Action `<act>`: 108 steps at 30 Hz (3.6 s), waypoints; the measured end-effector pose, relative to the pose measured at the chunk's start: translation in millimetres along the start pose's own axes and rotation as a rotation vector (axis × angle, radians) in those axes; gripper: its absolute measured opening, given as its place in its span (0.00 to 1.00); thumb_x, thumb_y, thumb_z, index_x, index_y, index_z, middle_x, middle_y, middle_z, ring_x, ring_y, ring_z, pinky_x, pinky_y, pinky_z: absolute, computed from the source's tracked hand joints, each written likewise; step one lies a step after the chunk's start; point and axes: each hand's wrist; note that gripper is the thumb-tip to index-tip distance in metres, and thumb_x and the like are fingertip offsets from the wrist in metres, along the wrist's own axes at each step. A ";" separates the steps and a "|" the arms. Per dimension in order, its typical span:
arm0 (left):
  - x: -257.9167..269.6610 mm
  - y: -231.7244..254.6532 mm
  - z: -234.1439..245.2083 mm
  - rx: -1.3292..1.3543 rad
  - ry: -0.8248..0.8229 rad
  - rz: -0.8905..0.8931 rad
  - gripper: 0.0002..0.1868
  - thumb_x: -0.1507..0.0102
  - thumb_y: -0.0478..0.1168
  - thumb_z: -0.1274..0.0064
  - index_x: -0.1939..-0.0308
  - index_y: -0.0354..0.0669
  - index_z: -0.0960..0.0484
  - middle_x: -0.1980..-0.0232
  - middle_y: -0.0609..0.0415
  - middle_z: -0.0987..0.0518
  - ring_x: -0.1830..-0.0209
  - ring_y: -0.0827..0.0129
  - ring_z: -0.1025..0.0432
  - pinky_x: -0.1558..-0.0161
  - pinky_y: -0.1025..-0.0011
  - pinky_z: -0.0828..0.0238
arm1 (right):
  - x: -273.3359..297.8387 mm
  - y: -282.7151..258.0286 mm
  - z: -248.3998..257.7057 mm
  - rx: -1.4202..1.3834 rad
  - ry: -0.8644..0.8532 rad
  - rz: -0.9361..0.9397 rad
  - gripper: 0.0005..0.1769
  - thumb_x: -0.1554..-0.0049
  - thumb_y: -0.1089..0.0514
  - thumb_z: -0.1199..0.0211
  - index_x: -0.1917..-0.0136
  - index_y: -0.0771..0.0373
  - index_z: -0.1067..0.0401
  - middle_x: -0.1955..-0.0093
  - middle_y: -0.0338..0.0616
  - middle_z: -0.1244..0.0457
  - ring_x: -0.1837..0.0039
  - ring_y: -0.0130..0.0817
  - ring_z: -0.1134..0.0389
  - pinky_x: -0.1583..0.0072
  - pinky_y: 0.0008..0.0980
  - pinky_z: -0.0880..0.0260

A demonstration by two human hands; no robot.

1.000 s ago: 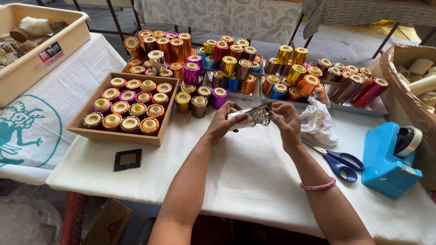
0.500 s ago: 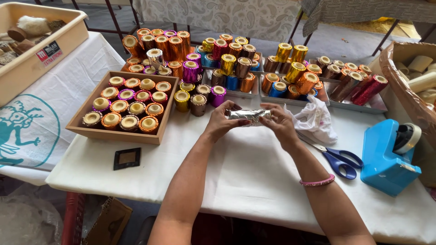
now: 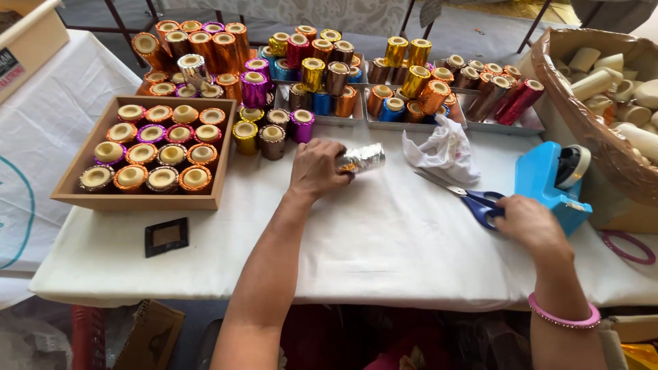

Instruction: Wrapping decorative cylindrical wooden or plastic parts in shiny foil and wiping them clean.

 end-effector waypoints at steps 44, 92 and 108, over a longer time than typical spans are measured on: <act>-7.1 -51.2 -40.9 1.332 0.174 0.325 0.15 0.37 0.30 0.45 0.47 0.41 0.16 0.53 0.62 0.16 0.54 0.81 0.26 0.49 0.79 0.29 | -62.6 -145.9 40.5 -0.301 0.192 0.557 0.29 0.56 0.39 0.26 0.49 0.61 0.24 0.52 0.44 0.31 0.52 0.42 0.26 0.49 0.44 0.26; -4.1 -54.0 -50.8 1.235 -0.049 0.285 0.13 0.36 0.51 0.37 0.56 0.48 0.12 0.62 0.63 0.15 0.59 0.81 0.25 0.52 0.75 0.27 | -71.9 -137.6 24.8 -0.240 0.160 0.637 0.16 0.55 0.52 0.27 0.51 0.50 0.18 0.57 0.35 0.26 0.58 0.34 0.25 0.55 0.38 0.26; -5.0 -45.6 -39.9 1.254 -0.095 0.242 0.13 0.36 0.49 0.38 0.52 0.48 0.12 0.60 0.63 0.16 0.58 0.82 0.26 0.50 0.75 0.27 | -71.7 -136.5 29.4 -0.235 0.189 0.679 0.17 0.57 0.51 0.27 0.53 0.51 0.18 0.56 0.38 0.26 0.57 0.38 0.25 0.55 0.40 0.26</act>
Point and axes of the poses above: each hand's wrist, its own x-axis away from the middle knuckle, its own z-axis out of the back of the hand, y = z × x
